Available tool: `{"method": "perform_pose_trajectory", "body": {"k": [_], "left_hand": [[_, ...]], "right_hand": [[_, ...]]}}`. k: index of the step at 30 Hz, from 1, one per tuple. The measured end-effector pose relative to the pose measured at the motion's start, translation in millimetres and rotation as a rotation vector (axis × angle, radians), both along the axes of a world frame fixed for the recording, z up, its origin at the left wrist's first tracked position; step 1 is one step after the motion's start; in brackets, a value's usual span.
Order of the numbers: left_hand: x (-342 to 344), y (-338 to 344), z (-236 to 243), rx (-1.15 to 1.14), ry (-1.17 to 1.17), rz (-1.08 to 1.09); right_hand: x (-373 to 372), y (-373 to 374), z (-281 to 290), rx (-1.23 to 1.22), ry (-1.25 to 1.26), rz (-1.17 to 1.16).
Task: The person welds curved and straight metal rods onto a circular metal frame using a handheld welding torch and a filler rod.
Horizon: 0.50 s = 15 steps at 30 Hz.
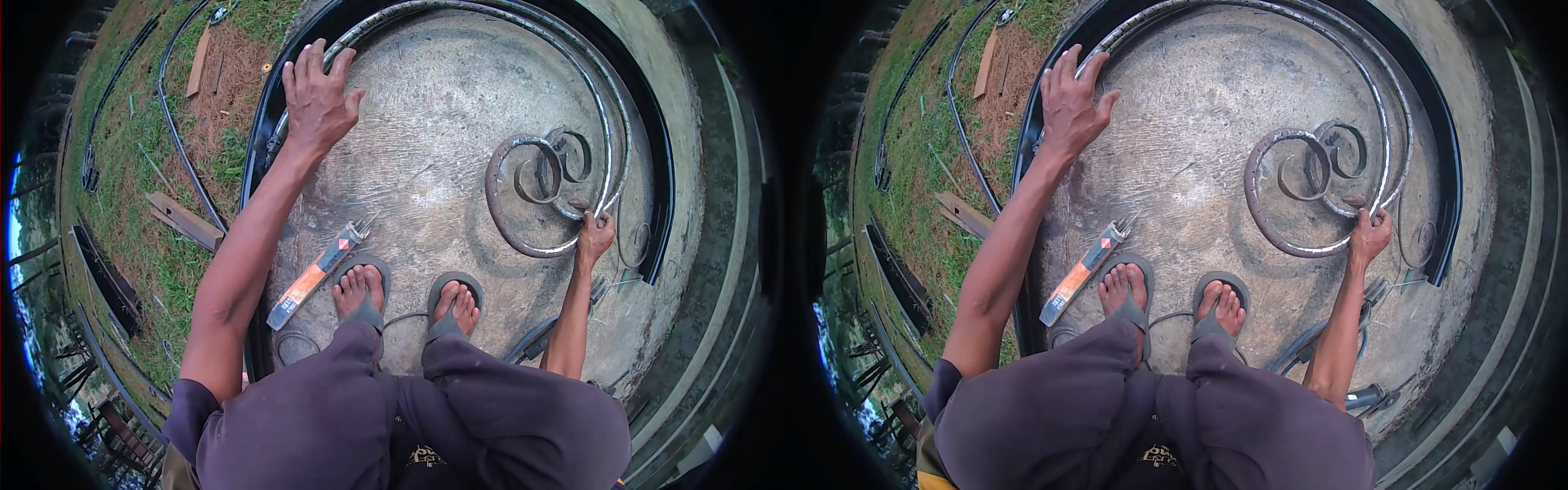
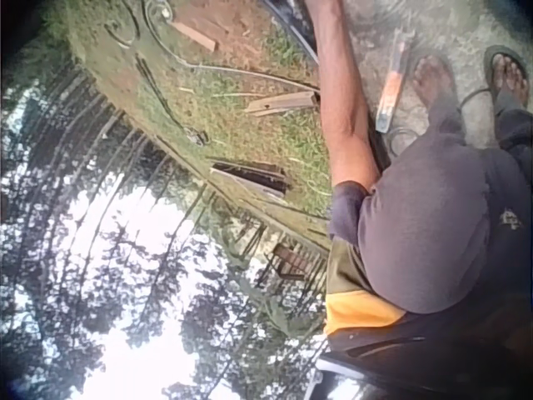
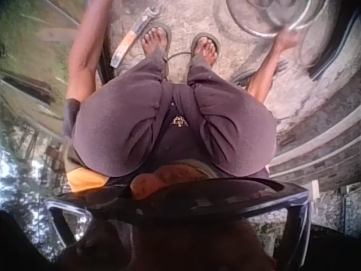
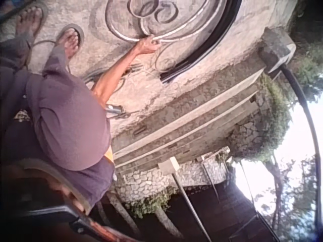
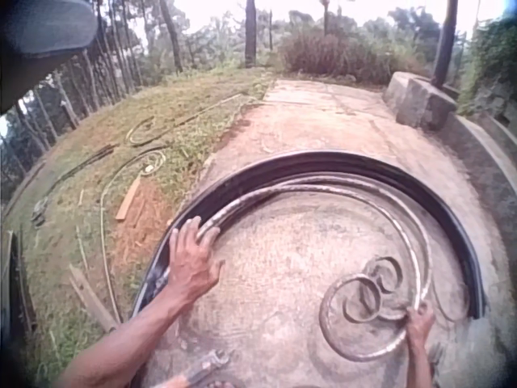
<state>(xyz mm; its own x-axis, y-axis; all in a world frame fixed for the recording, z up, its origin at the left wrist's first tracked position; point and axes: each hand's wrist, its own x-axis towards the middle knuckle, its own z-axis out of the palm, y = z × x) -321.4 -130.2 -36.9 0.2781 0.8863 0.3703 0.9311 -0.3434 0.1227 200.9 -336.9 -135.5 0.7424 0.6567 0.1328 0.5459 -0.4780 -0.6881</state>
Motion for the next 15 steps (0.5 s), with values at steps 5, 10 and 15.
{"method": "perform_pose_trajectory", "body": {"k": [5, 10, 15], "left_hand": [[-31.8, 58.8, -19.3, -0.131, 0.160, 0.281], [-41.5, 78.9, -24.4, -0.233, 0.112, 0.236], [-40.7, 80.4, -20.8, -0.228, 0.152, 0.234]], "right_hand": [[-5.5, -2.0, 8.2, 0.132, 0.110, -0.001], [-9.8, -4.9, 17.6, 0.160, 0.077, -0.027], [-11.2, -8.3, 16.9, 0.207, 0.081, -0.027]]}}
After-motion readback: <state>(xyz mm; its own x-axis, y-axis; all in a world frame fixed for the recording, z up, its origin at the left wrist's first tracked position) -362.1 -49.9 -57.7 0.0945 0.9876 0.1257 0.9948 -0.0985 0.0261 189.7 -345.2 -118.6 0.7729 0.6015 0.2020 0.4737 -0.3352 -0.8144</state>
